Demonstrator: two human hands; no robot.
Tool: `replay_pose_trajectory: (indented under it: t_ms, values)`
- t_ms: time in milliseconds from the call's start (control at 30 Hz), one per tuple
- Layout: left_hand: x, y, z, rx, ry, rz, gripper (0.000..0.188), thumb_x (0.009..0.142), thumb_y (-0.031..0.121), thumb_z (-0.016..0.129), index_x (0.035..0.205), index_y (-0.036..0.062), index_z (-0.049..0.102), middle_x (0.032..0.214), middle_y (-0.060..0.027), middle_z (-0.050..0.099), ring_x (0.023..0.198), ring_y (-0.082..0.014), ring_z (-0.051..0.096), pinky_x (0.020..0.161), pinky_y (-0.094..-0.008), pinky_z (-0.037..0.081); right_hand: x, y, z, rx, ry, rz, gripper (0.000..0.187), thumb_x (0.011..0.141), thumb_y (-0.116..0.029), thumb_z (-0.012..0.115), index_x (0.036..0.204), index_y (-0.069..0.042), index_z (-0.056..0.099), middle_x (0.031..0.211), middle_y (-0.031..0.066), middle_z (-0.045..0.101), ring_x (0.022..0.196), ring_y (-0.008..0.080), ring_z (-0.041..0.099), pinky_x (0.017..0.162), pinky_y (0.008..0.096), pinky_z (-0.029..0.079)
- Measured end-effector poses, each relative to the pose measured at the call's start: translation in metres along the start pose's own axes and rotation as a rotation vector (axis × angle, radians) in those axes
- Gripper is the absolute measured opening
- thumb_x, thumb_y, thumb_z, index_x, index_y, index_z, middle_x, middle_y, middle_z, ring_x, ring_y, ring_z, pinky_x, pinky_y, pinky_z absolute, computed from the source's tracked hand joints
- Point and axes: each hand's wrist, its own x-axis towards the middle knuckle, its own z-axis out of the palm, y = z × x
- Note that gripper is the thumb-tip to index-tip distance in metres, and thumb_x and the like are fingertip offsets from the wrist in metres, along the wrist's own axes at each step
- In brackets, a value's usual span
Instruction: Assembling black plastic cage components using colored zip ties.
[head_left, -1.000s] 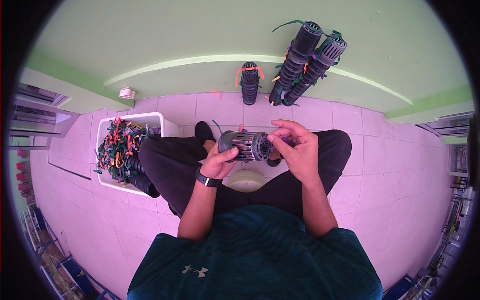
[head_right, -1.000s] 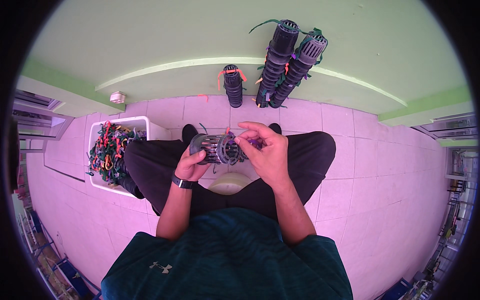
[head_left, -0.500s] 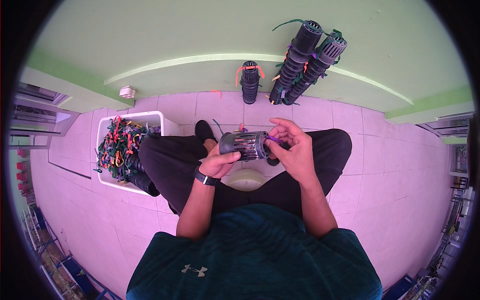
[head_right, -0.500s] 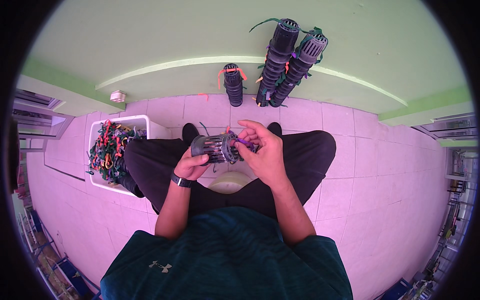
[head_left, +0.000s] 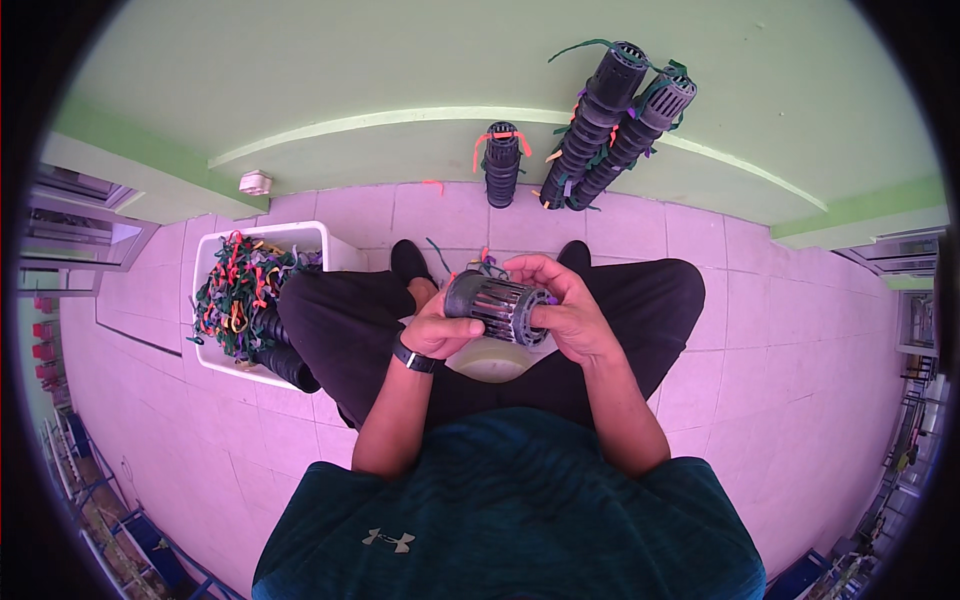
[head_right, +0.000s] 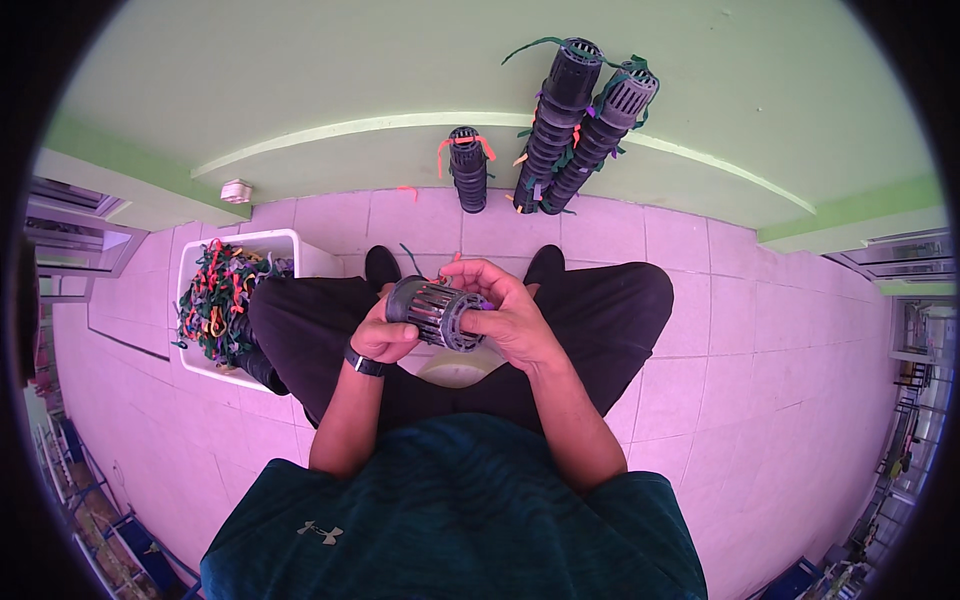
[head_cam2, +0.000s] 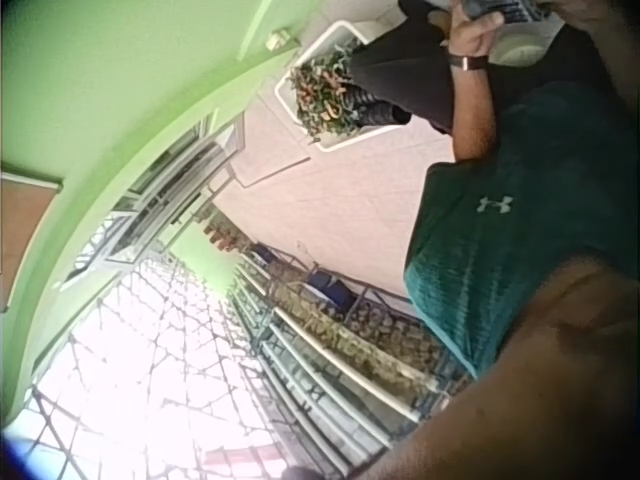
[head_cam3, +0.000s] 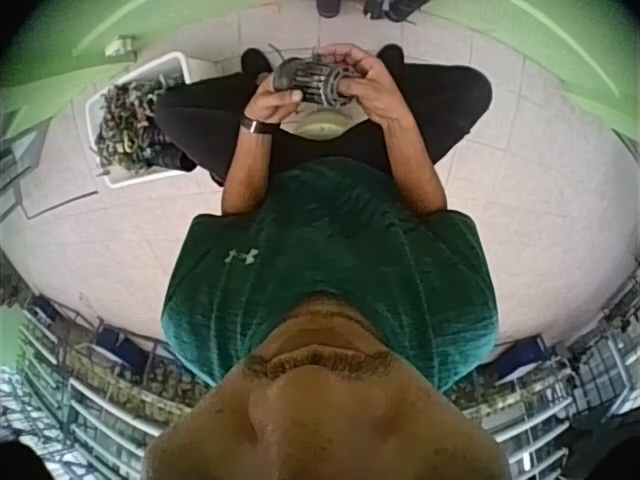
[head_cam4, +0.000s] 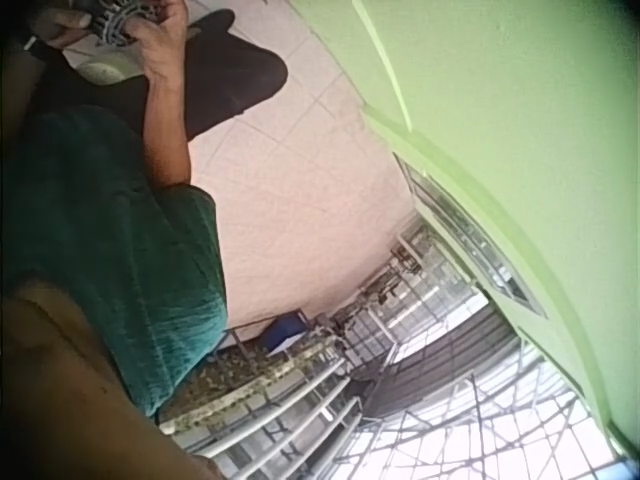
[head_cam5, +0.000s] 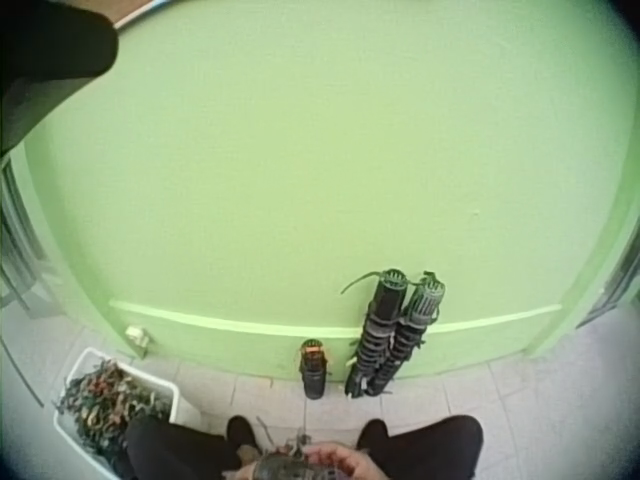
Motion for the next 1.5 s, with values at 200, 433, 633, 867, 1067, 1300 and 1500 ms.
replay_pose_trajectory:
  t_ms: [200, 433, 633, 867, 1067, 1300, 1500]
  values:
    - [-0.001, 0.002, 0.003, -0.162, 0.043, 0.011, 0.061, 0.082, 0.001, 0.071, 0.136, -0.0024, 0.045, 0.128, -0.0160, 0.061, 0.121, -0.0263, 0.058, 0.107, -0.0428, 0.042, 0.000, 0.001, 0.005, -0.067, 0.108, -0.067, 0.060, 0.072, -0.009, 0.084, 0.126, -0.002, 0.058, 0.111, 0.0034, 0.058, 0.105, 0.0137, 0.054, 0.095, 0.0282, 0.042]
    - [-0.006, 0.011, -0.011, 0.034, 0.203, -0.054, 0.056, 0.084, 0.007, 0.069, 0.135, -0.0045, 0.047, 0.129, -0.0200, 0.060, 0.119, -0.0300, 0.060, 0.102, -0.0461, 0.046, -0.013, -0.032, 0.009, -1.188, 0.116, -0.600, 0.019, 0.072, -0.008, 0.081, 0.090, -0.007, 0.075, 0.136, 0.0110, 0.056, 0.123, 0.0342, 0.048, 0.090, 0.0374, 0.048]
    - [-0.011, 0.015, -0.019, 0.018, 0.183, -0.082, 0.055, 0.084, 0.005, 0.068, 0.134, -0.0043, 0.047, 0.128, -0.0189, 0.060, 0.117, -0.0293, 0.061, 0.099, -0.0455, 0.048, -0.008, -0.032, 0.012, -1.385, -0.003, -0.498, 0.015, 0.083, -0.015, 0.074, 0.095, -0.006, 0.072, 0.135, 0.0088, 0.056, 0.127, 0.0337, 0.046, 0.102, 0.0457, 0.041]
    - [-0.006, 0.013, -0.011, -0.053, 0.210, -0.076, 0.049, 0.088, 0.008, 0.068, 0.132, -0.0029, 0.050, 0.123, -0.0145, 0.063, 0.112, -0.0245, 0.063, 0.097, -0.0393, 0.050, -0.007, -0.037, 0.007, -0.993, -0.088, -0.314, 0.013, 0.082, -0.002, 0.073, 0.095, -0.005, 0.073, 0.134, 0.0097, 0.054, 0.126, 0.0255, 0.044, 0.072, 0.0250, 0.057]
    - [-0.001, -0.003, -0.029, 0.154, 0.324, -0.139, 0.034, 0.091, 0.016, 0.070, 0.121, 0.0026, 0.061, 0.109, -0.0063, 0.068, 0.098, -0.0147, 0.065, 0.085, -0.0311, 0.052, 0.002, -0.034, 0.036, -0.551, -0.231, -0.442, 0.008, 0.090, -0.003, 0.066, 0.098, 0.000, 0.065, 0.096, 0.0075, 0.069, 0.093, 0.0182, 0.062, 0.079, 0.0268, 0.051]
    - [-0.002, 0.005, -0.028, 0.237, 0.540, -0.117, 0.029, 0.094, 0.021, 0.066, 0.116, 0.0033, 0.061, 0.104, -0.0071, 0.070, 0.093, -0.0173, 0.069, 0.080, -0.0363, 0.056, -0.009, -0.047, 0.002, 0.194, 0.047, -0.421, 0.018, 0.098, -0.008, 0.060, 0.113, 0.003, 0.061, 0.083, 0.0098, 0.067, 0.073, 0.0092, 0.058, 0.065, 0.0222, 0.045]
    - [-0.008, 0.009, -0.027, -0.045, 0.364, -0.003, 0.034, 0.095, 0.017, 0.062, 0.124, -0.0002, 0.057, 0.118, -0.0138, 0.066, 0.105, -0.0260, 0.067, 0.090, -0.0445, 0.055, -0.014, -0.034, -0.014, -0.217, 0.232, -0.277, 0.013, 0.095, -0.008, 0.066, 0.104, 0.000, 0.070, 0.080, -0.0003, 0.063, 0.068, 0.0034, 0.052, 0.057, 0.0174, 0.038]
